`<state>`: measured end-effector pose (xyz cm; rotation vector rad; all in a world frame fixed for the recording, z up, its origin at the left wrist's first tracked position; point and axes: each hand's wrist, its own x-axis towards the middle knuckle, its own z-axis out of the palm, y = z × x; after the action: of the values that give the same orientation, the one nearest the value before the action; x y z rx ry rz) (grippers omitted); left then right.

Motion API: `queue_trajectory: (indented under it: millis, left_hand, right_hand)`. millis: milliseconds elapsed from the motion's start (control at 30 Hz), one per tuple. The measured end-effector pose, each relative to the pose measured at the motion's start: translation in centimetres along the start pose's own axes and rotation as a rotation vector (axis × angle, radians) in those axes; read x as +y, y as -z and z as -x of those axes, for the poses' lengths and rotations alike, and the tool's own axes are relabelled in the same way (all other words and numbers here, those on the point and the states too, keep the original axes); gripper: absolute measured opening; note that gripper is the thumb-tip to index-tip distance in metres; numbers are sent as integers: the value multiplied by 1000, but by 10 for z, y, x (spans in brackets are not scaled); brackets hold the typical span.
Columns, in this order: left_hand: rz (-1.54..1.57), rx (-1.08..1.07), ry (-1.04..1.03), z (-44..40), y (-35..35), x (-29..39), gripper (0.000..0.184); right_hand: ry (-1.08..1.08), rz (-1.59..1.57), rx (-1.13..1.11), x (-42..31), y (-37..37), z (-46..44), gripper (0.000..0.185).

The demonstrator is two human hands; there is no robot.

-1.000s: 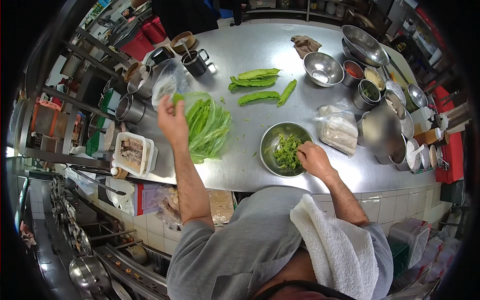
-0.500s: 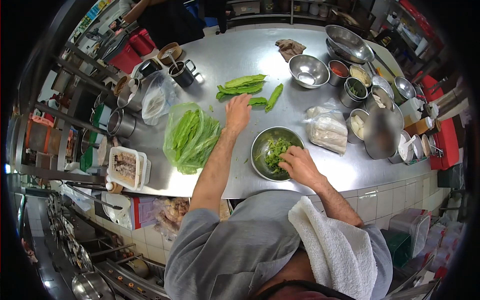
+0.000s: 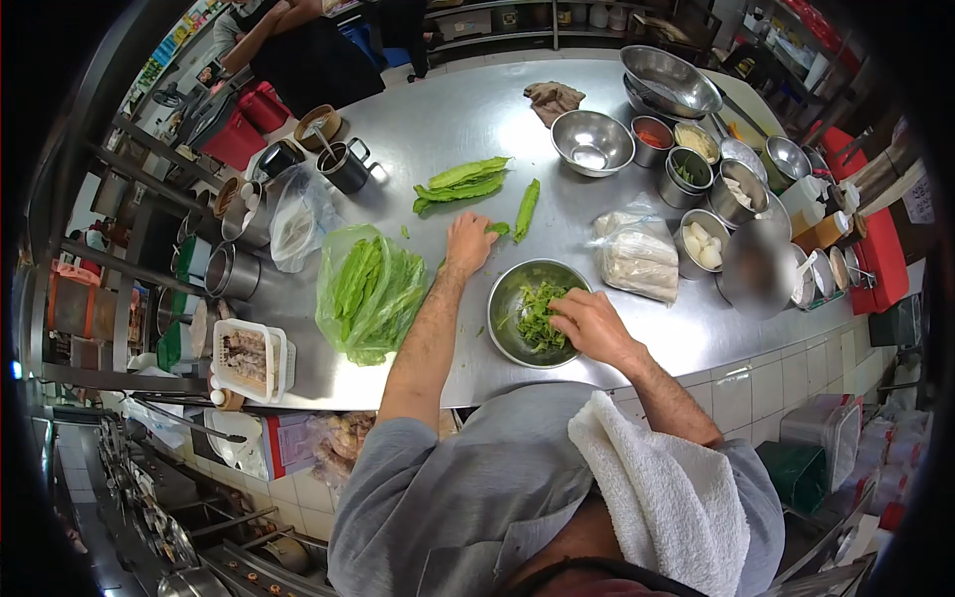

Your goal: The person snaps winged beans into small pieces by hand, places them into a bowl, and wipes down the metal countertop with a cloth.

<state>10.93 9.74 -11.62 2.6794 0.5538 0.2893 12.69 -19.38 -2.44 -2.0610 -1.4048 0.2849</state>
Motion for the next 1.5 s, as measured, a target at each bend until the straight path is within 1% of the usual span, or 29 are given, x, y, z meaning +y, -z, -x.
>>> queue_trajectory:
  millis: [33,67,133,267,333,367,433,467,533,567,633,700,767,833,900,933,967,1033,1067,1133,1267,1367,1433,1467,1500]
  left_hand:
    - [114,8,-42,3,2,-2,30]
    - [115,8,-39,6,4,-3,30]
    - [308,15,-50,19,25,10,29]
    - [390,62,-126,47,78,54,28]
    - [474,177,-295,60,98,74,31]
    - [473,178,-296,66,107,80,31]
    - [316,149,-389,75,120,87,33]
    - [313,154,-390,79,124,88,33]
    - [276,97,-435,85,129,89,31]
    - [273,105,-440,88,129,89,31]
    - [259,46,-427,94,127,89,27]
    - [274,26,-415,98,120,92,25]
    - [290,-2,-402,101,118,94,24]
    - [233,-47,-405,103,121,98,21]
    - [260,-48,-436,106,118,100,20]
    - [288,-48,-460,108,116,101,19]
    - [285,-49,-462,110,114,103,19]
    - [420,48,-419,115,110,108,17]
    - [420,45,-419,117,108,110,17]
    - [608,111,-322,120,105,114,14]
    - [716,129,-265,122,107,118,13]
    - [769,123,-240,123,107,118,14]
    - [876,115,-202,122,104,115,16]
    - [877,117,-204,122,102,113,16]
    - [897,125,-208,121,100,112,16]
  right_hand:
    - [1,0,-2,1,2,-5,21]
    - [-2,-5,52,0,5,-10,22]
    - [33,-2,159,-1,11,-23,25]
    - [52,81,222,-11,26,-57,30]
    - [114,168,276,-18,29,-71,34]
    - [115,169,277,-18,29,-76,34]
    - [165,227,127,-17,29,-84,29]
    - [169,228,129,-16,27,-85,29]
    - [249,198,2,-13,24,-85,21]
    - [255,204,7,-13,24,-84,21]
    - [274,163,-93,-13,24,-78,19]
    - [273,162,-93,-14,26,-75,20]
    - [214,102,-142,-18,31,-69,22]
    - [214,68,-145,-20,35,-65,23]
    - [187,95,-297,-24,42,-61,26]
    - [239,59,-268,-22,40,-58,24]
    - [239,59,-264,-19,39,-55,24]
    - [324,-85,-145,-16,37,-51,21]
    - [322,-87,-143,-16,35,-49,21]
    - [372,-210,-4,-17,32,-46,20]
    - [379,-298,51,-21,30,-46,20]
    - [380,-357,84,-20,28,-47,20]
    - [270,-480,38,-19,27,-47,22]
    - [272,-477,39,-18,25,-46,22]
    - [204,-586,27,-19,21,-45,23]
